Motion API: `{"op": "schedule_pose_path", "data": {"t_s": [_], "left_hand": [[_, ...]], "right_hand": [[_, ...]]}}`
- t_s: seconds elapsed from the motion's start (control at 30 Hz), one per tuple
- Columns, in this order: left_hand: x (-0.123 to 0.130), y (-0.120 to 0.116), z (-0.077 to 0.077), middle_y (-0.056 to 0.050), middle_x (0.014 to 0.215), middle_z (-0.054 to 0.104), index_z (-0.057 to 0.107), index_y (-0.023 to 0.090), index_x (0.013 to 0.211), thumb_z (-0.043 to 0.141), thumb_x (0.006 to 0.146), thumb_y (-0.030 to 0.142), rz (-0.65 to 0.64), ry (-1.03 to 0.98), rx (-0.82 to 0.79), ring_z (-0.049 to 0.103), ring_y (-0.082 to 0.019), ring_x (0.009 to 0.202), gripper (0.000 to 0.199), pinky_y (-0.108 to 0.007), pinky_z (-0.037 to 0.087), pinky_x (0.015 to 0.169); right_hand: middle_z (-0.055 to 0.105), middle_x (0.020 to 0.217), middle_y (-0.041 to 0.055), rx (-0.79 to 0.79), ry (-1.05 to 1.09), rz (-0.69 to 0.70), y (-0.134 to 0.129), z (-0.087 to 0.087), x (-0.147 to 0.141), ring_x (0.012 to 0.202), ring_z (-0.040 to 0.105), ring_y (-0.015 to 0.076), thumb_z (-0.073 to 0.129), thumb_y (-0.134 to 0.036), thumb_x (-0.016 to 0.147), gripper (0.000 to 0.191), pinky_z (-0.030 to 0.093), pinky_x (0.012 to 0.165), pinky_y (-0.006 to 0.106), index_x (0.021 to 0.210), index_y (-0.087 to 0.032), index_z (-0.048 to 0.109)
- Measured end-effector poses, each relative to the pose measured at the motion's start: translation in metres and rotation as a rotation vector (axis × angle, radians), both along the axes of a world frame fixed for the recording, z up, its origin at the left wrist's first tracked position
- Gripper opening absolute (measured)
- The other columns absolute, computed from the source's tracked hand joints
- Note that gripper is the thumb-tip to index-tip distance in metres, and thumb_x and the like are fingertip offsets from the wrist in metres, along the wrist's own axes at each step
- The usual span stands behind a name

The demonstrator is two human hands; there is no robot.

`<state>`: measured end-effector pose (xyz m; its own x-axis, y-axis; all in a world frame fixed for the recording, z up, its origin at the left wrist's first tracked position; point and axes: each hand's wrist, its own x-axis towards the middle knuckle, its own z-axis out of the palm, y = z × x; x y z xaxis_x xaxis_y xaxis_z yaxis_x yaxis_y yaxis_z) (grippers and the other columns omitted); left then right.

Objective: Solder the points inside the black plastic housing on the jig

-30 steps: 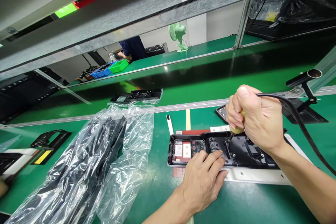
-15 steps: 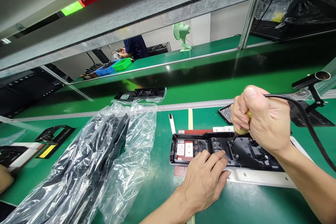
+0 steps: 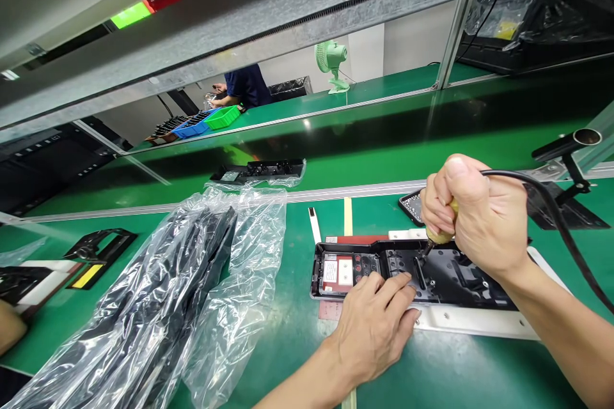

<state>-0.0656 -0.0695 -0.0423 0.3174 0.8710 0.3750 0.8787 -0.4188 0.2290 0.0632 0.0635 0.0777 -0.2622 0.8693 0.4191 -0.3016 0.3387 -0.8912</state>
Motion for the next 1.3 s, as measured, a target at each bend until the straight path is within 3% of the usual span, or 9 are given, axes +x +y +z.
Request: {"op": "schedule_pose_path", "data": {"t_s": [1.3], "left_hand": [[0.0003, -0.0006, -0.0007, -0.004, 0.14, 0.063, 0.06, 0.018, 0.129, 0.054, 0.101, 0.03, -0.008, -0.007, 0.0, 0.057, -0.022, 0.091, 0.03, -0.04, 0.056, 0.074]], "right_hand": [[0.036, 0.051, -0.0042, 0.023, -0.006, -0.009, 0.0006, -0.0003, -0.0004, 0.041, 0.037, 0.0087, 0.057, -0.042, 0.099, 0.044, 0.032, 0.038, 0.026, 0.063, -0.02, 0.044]]}}
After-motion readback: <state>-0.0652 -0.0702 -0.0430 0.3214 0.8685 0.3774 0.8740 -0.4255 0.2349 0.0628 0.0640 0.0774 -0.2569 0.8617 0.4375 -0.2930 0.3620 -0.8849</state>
